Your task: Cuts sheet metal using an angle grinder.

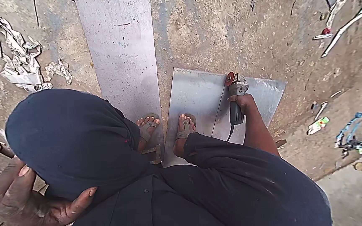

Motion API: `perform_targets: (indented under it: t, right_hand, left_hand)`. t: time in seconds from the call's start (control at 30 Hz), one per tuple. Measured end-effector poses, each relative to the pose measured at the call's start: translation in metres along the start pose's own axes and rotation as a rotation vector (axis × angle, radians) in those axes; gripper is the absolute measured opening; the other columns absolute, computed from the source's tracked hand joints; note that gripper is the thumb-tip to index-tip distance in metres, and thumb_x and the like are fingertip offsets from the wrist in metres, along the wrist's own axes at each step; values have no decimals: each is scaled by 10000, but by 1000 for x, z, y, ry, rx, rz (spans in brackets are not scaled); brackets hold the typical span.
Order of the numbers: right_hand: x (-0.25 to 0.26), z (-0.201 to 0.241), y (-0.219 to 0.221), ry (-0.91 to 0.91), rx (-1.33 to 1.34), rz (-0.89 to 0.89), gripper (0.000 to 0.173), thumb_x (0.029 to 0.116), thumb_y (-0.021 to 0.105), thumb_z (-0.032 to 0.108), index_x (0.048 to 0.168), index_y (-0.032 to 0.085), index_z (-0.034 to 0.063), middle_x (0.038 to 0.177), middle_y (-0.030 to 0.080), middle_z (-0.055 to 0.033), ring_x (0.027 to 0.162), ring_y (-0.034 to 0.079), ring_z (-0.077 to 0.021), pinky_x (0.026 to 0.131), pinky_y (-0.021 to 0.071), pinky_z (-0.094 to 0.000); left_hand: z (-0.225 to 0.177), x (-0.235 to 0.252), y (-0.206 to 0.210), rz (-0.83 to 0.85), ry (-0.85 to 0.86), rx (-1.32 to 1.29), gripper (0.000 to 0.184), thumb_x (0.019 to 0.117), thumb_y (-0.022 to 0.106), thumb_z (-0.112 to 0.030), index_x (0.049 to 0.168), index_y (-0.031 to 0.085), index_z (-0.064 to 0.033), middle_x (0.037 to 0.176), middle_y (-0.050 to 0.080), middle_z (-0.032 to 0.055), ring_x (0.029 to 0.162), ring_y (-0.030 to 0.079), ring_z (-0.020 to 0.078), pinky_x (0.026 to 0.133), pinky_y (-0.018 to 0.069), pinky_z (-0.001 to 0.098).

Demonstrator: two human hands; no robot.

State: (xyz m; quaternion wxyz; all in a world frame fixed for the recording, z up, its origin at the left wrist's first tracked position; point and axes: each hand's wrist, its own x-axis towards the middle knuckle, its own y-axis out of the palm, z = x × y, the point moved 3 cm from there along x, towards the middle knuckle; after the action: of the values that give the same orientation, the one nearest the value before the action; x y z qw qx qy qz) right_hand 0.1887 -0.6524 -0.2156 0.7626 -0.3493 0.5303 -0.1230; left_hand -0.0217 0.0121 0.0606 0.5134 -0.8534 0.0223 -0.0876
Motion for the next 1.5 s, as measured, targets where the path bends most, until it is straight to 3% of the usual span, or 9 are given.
perform_targets:
  t: [0.43,0.53,0.67,0.87,1.5]
  right_hand:
    - [-1,5,-3,-3,-54,-21,550,705,880,277,1107,653,-22,994,695,-205,854,686,-331,772,565,-574]
    - [0,4,-2,0,-42,-17,553,698,885,277,1102,655,-23,992,695,-204,845,687,-327,766,568,-571]
    - [0,7,-3,-8,-69,-27,547,696,879,281,1090,656,-27,996,692,-212,861,683,-340,776,558,-584]
    - [-2,9,-2,6,-45,-23,568,698,886,264,1133,649,-15,1010,694,-206,862,689,-329,771,570,-568]
    - [0,7,-2,0,-91,-23,566,697,884,297,1108,660,-19,1007,696,-219,870,690,-350,777,563,-594]
  left_hand:
    - [0,4,-1,-45,13,-15,1108,720,752,-692,1610,268,-246,1600,384,79,1474,380,296,1178,362,534]
    - [1,1,-1,-1,2,3,1088,742,740,-687,1605,271,-218,1600,371,94,1482,359,297,1192,332,533]
    - [5,1,-1,-57,19,4,1139,699,753,-715,1613,273,-234,1601,389,105,1467,390,327,1173,363,554]
    - [-2,3,-1,-16,7,28,1083,757,720,-693,1606,273,-194,1552,415,131,1438,406,317,1166,352,538]
    - [2,0,-1,-18,8,13,1116,731,743,-696,1610,274,-194,1564,412,139,1441,408,329,1167,357,548]
